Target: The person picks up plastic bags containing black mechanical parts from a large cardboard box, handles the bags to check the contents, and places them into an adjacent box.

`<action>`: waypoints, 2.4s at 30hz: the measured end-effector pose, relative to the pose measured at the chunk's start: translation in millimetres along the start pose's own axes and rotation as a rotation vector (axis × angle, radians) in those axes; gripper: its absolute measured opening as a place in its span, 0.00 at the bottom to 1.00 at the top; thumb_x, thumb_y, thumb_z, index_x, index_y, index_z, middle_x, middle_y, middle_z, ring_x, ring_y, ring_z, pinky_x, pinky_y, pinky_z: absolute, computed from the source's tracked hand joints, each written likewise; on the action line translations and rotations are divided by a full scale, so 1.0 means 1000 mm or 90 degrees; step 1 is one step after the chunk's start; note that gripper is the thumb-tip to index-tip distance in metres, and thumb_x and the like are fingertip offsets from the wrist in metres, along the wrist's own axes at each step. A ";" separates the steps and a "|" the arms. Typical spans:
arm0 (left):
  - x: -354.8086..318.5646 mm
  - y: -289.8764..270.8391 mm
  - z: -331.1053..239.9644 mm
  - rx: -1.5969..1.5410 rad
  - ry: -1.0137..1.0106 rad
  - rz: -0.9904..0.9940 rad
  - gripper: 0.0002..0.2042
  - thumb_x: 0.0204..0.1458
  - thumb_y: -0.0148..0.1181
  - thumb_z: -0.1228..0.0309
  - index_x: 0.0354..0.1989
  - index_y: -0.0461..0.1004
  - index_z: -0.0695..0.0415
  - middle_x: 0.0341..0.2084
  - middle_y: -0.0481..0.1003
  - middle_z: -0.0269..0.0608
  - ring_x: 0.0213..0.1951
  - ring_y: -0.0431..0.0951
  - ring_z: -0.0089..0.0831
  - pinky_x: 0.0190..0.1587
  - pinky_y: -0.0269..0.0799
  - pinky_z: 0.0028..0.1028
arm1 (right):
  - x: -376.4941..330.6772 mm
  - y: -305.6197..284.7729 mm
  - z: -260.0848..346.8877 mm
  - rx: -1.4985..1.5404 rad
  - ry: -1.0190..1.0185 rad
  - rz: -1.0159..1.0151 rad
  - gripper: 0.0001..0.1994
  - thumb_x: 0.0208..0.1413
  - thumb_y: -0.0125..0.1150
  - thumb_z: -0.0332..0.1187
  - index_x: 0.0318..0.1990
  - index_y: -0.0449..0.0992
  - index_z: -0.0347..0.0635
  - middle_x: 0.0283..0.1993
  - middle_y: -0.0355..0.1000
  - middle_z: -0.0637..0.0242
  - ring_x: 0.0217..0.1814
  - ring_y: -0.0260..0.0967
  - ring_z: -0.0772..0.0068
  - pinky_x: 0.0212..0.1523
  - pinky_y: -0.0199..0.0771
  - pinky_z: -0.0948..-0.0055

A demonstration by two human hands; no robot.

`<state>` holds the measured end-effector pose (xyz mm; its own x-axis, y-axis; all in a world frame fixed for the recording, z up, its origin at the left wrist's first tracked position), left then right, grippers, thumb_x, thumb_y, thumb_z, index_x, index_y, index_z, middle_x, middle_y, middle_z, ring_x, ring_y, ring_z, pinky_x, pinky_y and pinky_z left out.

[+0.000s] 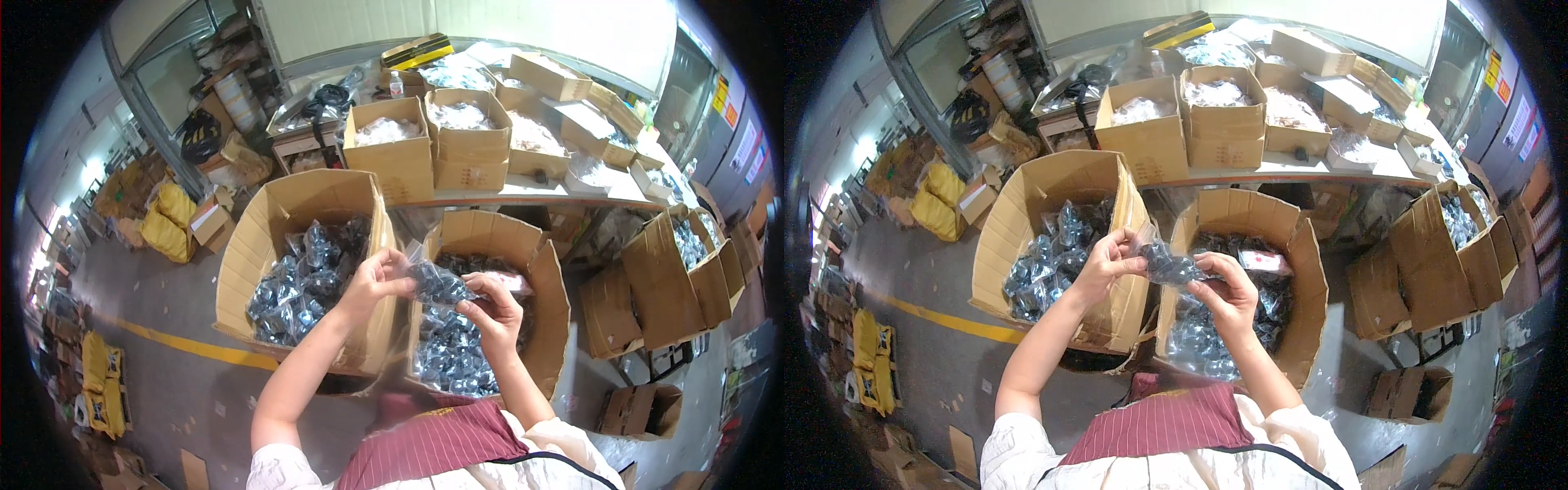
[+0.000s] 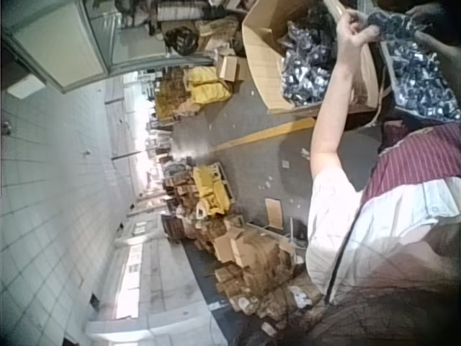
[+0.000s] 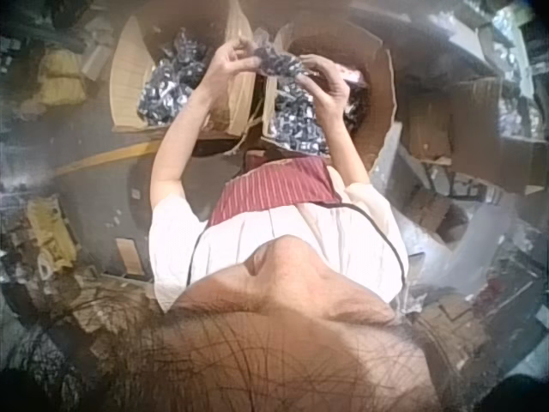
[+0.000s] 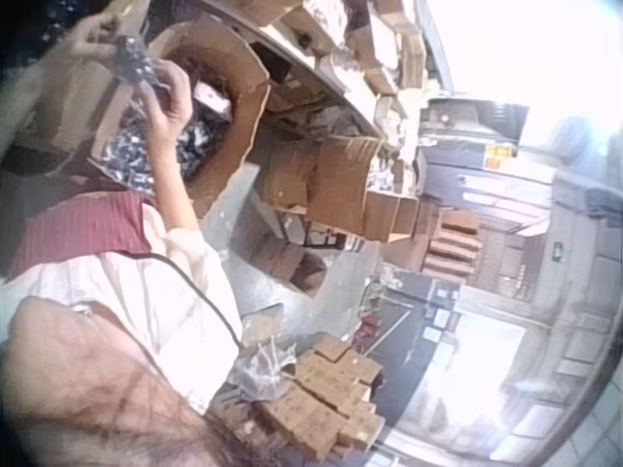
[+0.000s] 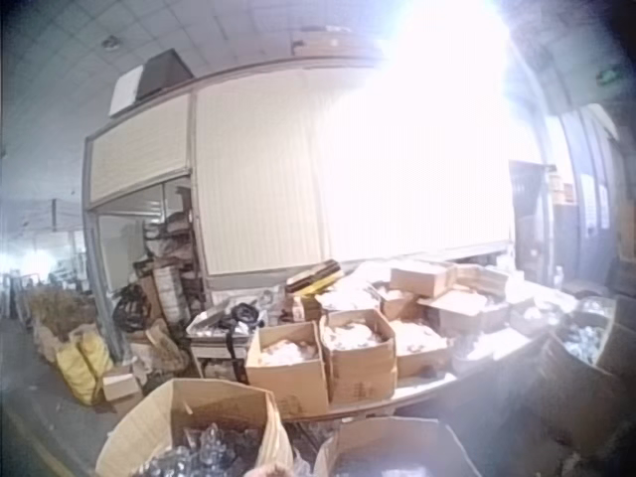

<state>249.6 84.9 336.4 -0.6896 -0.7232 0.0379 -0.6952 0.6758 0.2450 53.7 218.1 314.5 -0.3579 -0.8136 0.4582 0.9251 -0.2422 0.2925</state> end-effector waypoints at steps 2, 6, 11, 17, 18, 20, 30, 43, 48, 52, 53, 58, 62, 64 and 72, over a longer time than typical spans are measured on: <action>-0.001 0.001 -0.001 0.016 0.000 0.003 0.17 0.50 0.68 0.73 0.47 0.70 0.60 0.39 0.77 0.40 0.40 0.80 0.28 0.45 0.80 0.30 | 0.001 -0.003 -0.003 0.009 0.028 -0.004 0.17 0.48 0.71 0.18 0.47 0.76 0.32 0.55 0.70 0.61 0.53 0.69 0.75 0.49 0.74 0.80; -0.005 0.005 -0.014 0.011 -0.090 0.030 0.23 0.47 0.68 0.64 0.51 0.70 0.60 0.40 0.77 0.41 0.40 0.80 0.27 0.44 0.80 0.28 | 0.008 -0.007 -0.015 0.121 0.144 0.019 0.11 0.56 0.66 0.26 0.45 0.76 0.33 0.53 0.71 0.60 0.47 0.73 0.75 0.45 0.78 0.76; -0.015 -0.024 -0.015 -0.367 0.034 -0.155 0.25 0.53 0.61 0.63 0.57 0.69 0.62 0.42 0.77 0.43 0.38 0.78 0.31 0.42 0.80 0.27 | 0.024 -0.067 -0.143 0.103 0.321 -0.062 0.17 0.64 0.59 0.35 0.54 0.69 0.33 0.49 0.73 0.57 0.41 0.77 0.69 0.41 0.82 0.71; -0.006 -0.052 -0.001 -0.696 0.006 -0.042 0.27 0.67 0.45 0.59 0.65 0.62 0.70 0.47 0.79 0.53 0.37 0.77 0.36 0.44 0.76 0.34 | -0.041 -0.259 -0.302 -0.831 0.601 -0.007 0.48 0.50 0.71 0.50 0.71 0.49 0.34 0.68 0.58 0.37 0.67 0.60 0.32 0.67 0.64 0.51; -0.007 -0.050 -0.004 -0.612 -0.001 -0.072 0.26 0.67 0.45 0.58 0.64 0.63 0.69 0.46 0.79 0.53 0.38 0.78 0.38 0.45 0.75 0.35 | -0.049 -0.271 -0.305 -0.864 0.674 0.038 0.53 0.49 0.72 0.50 0.74 0.44 0.36 0.72 0.52 0.35 0.70 0.56 0.31 0.67 0.64 0.52; 0.008 -0.036 -0.002 -0.539 0.003 -0.065 0.25 0.68 0.45 0.57 0.62 0.64 0.67 0.49 0.78 0.54 0.40 0.78 0.39 0.47 0.74 0.37 | -0.071 -0.332 -0.313 -0.608 0.820 0.102 0.57 0.46 0.74 0.51 0.76 0.40 0.40 0.77 0.39 0.36 0.77 0.44 0.33 0.71 0.58 0.55; 0.018 -0.023 0.000 -0.459 -0.011 -0.094 0.12 0.66 0.49 0.71 0.54 0.67 0.62 0.39 0.69 0.39 0.39 0.69 0.27 0.51 0.66 0.34 | -0.095 -0.337 -0.362 -0.626 0.635 0.018 0.48 0.35 0.73 0.28 0.71 0.62 0.55 0.65 0.66 0.43 0.63 0.70 0.52 0.62 0.71 0.64; 0.014 -0.010 -0.003 -0.108 -0.032 -0.146 0.09 0.57 0.59 0.73 0.45 0.73 0.59 0.35 0.78 0.40 0.38 0.79 0.29 0.52 0.74 0.34 | -0.051 -0.217 -0.190 0.008 0.545 -0.089 0.38 0.28 0.68 0.15 0.57 0.74 0.42 0.46 0.74 0.65 0.45 0.74 0.66 0.47 0.75 0.69; 0.016 0.009 -0.001 0.059 -0.065 -0.022 0.15 0.53 0.62 0.73 0.49 0.73 0.63 0.41 0.78 0.41 0.46 0.78 0.29 0.54 0.73 0.31 | -0.005 -0.128 -0.098 0.190 0.430 -0.048 0.43 0.29 0.72 0.18 0.62 0.69 0.46 0.55 0.71 0.66 0.54 0.71 0.67 0.57 0.71 0.70; 0.011 0.005 0.010 0.173 -0.014 0.040 0.19 0.55 0.65 0.73 0.55 0.70 0.60 0.49 0.74 0.36 0.50 0.75 0.26 0.57 0.72 0.30 | 0.017 -0.061 -0.046 0.270 0.371 -0.031 0.44 0.32 0.72 0.19 0.65 0.64 0.47 0.55 0.70 0.64 0.54 0.71 0.65 0.55 0.74 0.65; 0.009 0.006 0.009 0.196 -0.025 0.048 0.21 0.55 0.66 0.72 0.57 0.69 0.59 0.51 0.73 0.35 0.51 0.74 0.26 0.57 0.72 0.29 | 0.021 -0.046 -0.034 0.307 0.370 -0.011 0.44 0.33 0.71 0.20 0.65 0.62 0.47 0.54 0.70 0.62 0.55 0.71 0.63 0.56 0.75 0.62; 0.003 0.014 -0.004 0.186 -0.025 0.110 0.27 0.54 0.67 0.68 0.62 0.68 0.62 0.53 0.74 0.40 0.53 0.74 0.28 0.59 0.70 0.30 | 0.024 -0.009 -0.017 0.350 0.341 0.004 0.40 0.38 0.70 0.24 0.64 0.61 0.45 0.54 0.70 0.59 0.56 0.72 0.59 0.58 0.75 0.58; -0.002 0.008 -0.008 0.105 0.023 0.056 0.19 0.58 0.61 0.67 0.56 0.73 0.62 0.48 0.77 0.39 0.50 0.76 0.26 0.55 0.72 0.29 | 0.023 0.000 -0.017 0.408 0.369 -0.004 0.37 0.44 0.67 0.27 0.65 0.60 0.46 0.56 0.71 0.59 0.57 0.72 0.57 0.53 0.78 0.55; -0.002 0.005 -0.009 0.102 0.034 0.054 0.18 0.59 0.59 0.67 0.56 0.74 0.61 0.47 0.77 0.39 0.49 0.76 0.25 0.52 0.73 0.28 | 0.022 0.000 -0.025 0.439 0.405 -0.024 0.37 0.45 0.67 0.27 0.66 0.60 0.48 0.56 0.71 0.60 0.56 0.72 0.58 0.51 0.80 0.56; -0.005 0.008 0.000 0.518 0.167 0.116 0.30 0.50 0.74 0.65 0.59 0.69 0.65 0.49 0.73 0.40 0.47 0.76 0.25 0.51 0.73 0.27 | 0.020 0.025 -0.023 0.266 0.275 -0.023 0.32 0.52 0.66 0.35 0.65 0.60 0.49 0.55 0.71 0.61 0.55 0.73 0.63 0.53 0.78 0.66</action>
<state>247.8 94.1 337.9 -0.8053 -0.5355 0.2545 -0.5758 0.6041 -0.5508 72.3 183.6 311.5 -0.2235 -0.9711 0.0839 0.7537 -0.1176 0.6466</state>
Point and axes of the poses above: each hand's wrist, its own x-axis towards the middle knuckle, its own y-axis out of the palm, z = x × y, the point moved 2 cm from there along x, towards the middle knuckle
